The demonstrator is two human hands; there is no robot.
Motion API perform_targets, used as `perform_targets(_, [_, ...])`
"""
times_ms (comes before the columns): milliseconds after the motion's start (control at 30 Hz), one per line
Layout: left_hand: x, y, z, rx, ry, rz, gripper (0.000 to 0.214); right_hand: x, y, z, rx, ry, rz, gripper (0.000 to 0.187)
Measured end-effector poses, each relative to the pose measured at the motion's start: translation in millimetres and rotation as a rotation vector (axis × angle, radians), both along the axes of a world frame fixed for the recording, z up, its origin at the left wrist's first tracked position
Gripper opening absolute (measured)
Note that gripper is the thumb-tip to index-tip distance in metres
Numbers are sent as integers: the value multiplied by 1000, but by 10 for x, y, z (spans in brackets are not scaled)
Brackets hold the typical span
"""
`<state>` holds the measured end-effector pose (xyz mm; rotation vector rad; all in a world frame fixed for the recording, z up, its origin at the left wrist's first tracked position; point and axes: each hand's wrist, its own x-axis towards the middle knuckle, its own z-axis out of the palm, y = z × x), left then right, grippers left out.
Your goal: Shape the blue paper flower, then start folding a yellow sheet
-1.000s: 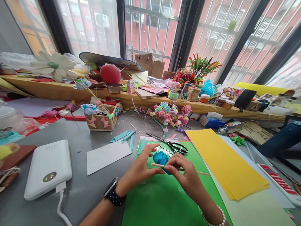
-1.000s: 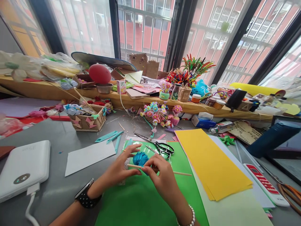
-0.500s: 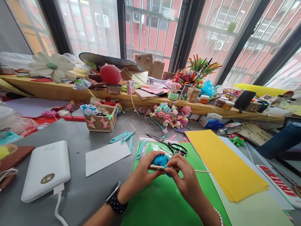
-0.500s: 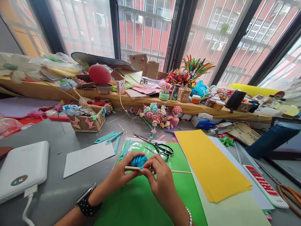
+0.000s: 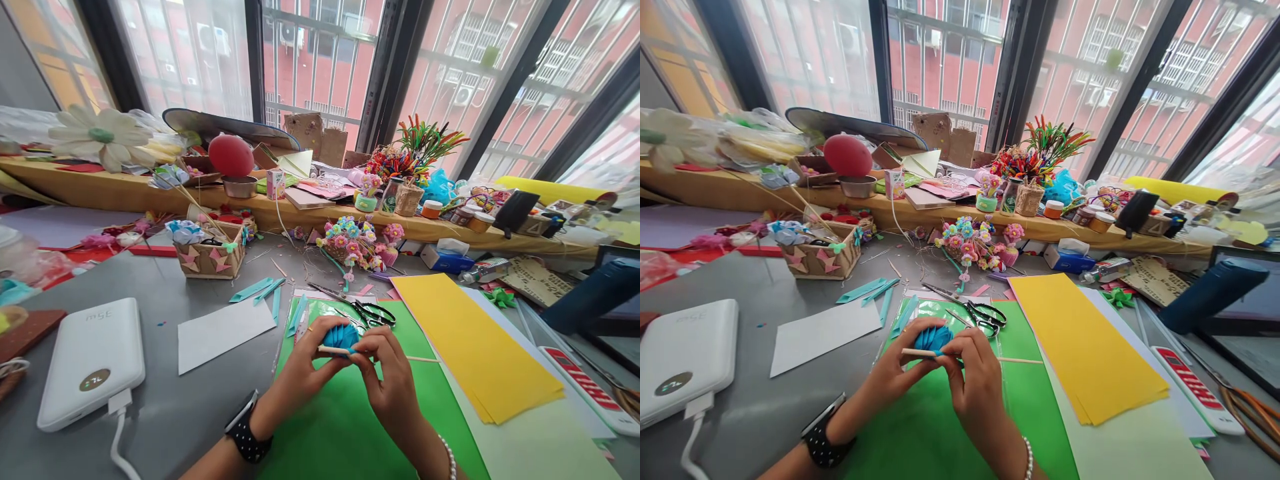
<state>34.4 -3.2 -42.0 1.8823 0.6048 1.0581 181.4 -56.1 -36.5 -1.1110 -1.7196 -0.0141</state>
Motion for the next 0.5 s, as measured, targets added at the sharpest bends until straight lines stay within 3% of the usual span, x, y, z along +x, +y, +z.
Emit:
perform_targets(233, [-16,4,-25,160,-5,-3,35,16,-37,102,9,-10,73,9])
perform_targets(500, [-7,-70,8,173,17,21,37,-67,-102,68,157,-7,-54,8])
